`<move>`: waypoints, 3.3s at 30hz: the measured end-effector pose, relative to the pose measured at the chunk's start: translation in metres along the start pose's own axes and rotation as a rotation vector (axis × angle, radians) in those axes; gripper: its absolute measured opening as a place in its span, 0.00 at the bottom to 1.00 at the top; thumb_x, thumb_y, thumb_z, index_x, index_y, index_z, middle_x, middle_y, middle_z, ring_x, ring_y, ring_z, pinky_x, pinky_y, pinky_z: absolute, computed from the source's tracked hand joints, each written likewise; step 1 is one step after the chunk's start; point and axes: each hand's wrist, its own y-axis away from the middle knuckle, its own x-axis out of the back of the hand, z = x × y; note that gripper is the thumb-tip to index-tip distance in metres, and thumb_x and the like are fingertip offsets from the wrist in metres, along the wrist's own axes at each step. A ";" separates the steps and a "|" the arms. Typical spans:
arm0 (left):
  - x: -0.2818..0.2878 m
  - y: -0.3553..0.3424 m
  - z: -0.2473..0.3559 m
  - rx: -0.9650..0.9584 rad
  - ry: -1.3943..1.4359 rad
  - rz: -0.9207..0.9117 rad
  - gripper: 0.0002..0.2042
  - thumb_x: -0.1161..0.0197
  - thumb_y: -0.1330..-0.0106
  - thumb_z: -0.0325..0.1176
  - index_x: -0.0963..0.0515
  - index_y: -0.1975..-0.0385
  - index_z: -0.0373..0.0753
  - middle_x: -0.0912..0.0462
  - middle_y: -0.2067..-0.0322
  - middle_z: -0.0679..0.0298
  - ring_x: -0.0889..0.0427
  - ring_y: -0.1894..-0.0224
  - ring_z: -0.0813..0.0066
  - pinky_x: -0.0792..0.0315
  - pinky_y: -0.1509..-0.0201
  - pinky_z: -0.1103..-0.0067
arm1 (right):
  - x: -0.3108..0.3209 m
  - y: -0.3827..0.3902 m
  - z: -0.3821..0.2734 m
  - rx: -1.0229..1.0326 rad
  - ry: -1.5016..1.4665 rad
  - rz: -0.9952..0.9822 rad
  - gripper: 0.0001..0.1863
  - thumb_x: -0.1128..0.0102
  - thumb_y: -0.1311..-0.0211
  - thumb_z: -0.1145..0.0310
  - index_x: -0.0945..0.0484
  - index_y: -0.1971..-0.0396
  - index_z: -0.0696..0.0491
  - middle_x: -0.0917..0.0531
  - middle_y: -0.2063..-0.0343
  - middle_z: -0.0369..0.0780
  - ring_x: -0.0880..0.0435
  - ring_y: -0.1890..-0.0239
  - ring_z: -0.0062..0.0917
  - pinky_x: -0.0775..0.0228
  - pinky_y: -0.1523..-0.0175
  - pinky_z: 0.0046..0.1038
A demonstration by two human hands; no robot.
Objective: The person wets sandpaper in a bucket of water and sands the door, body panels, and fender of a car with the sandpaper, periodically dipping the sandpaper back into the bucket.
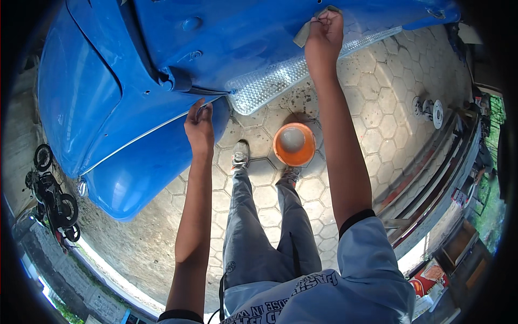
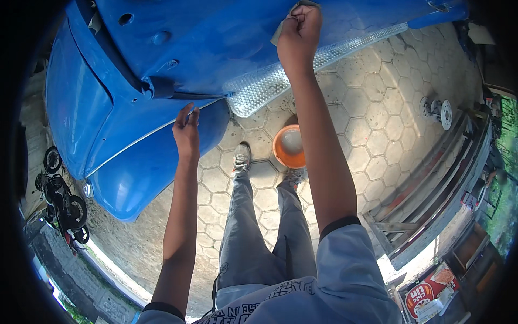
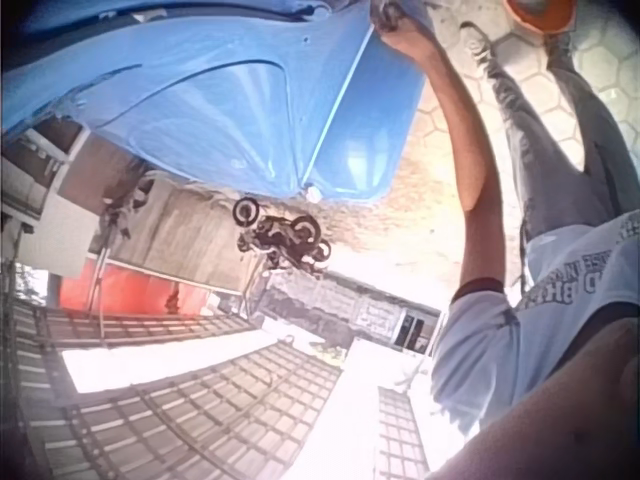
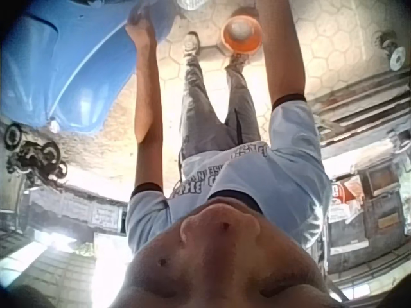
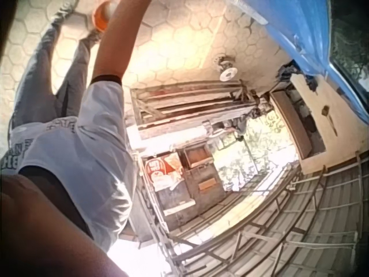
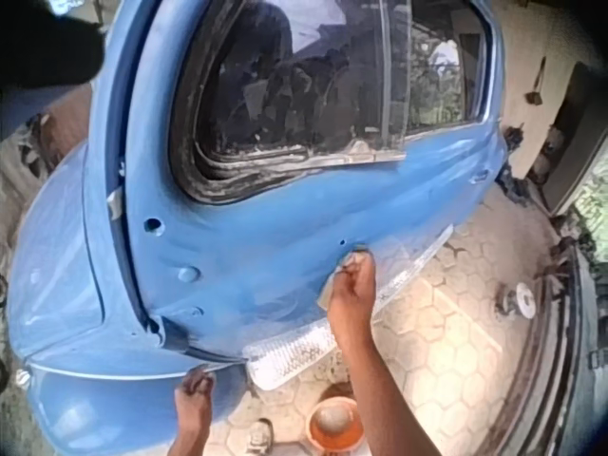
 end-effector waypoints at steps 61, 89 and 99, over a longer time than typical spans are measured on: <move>0.020 -0.042 -0.015 -0.011 -0.014 -0.337 0.23 0.35 0.34 0.32 0.30 0.44 0.26 0.20 0.52 0.52 0.21 0.55 0.74 0.28 0.51 0.81 | -0.100 0.118 0.069 -0.457 -0.266 0.212 0.12 0.57 0.34 0.78 0.38 0.51 0.57 0.30 0.64 0.36 0.31 0.64 0.18 0.36 0.57 0.23; 0.037 0.003 0.005 -0.342 0.248 -0.112 0.14 0.43 0.33 0.24 0.29 0.49 0.28 0.23 0.49 0.50 0.20 0.53 0.63 0.28 0.45 0.73 | -0.093 0.061 -0.010 0.038 0.160 0.415 0.08 0.62 0.37 0.79 0.36 0.59 0.58 0.34 0.63 0.40 0.36 0.61 0.23 0.38 0.52 0.27; 0.065 0.000 0.168 -1.353 -0.301 0.052 0.19 0.44 0.39 0.20 0.31 0.47 0.33 0.33 0.44 0.48 0.32 0.39 0.49 0.40 0.34 0.59 | -0.041 0.015 -0.030 0.044 -0.029 0.389 0.08 0.49 0.31 0.76 0.33 0.55 0.59 0.27 0.63 0.43 0.27 0.62 0.28 0.33 0.52 0.28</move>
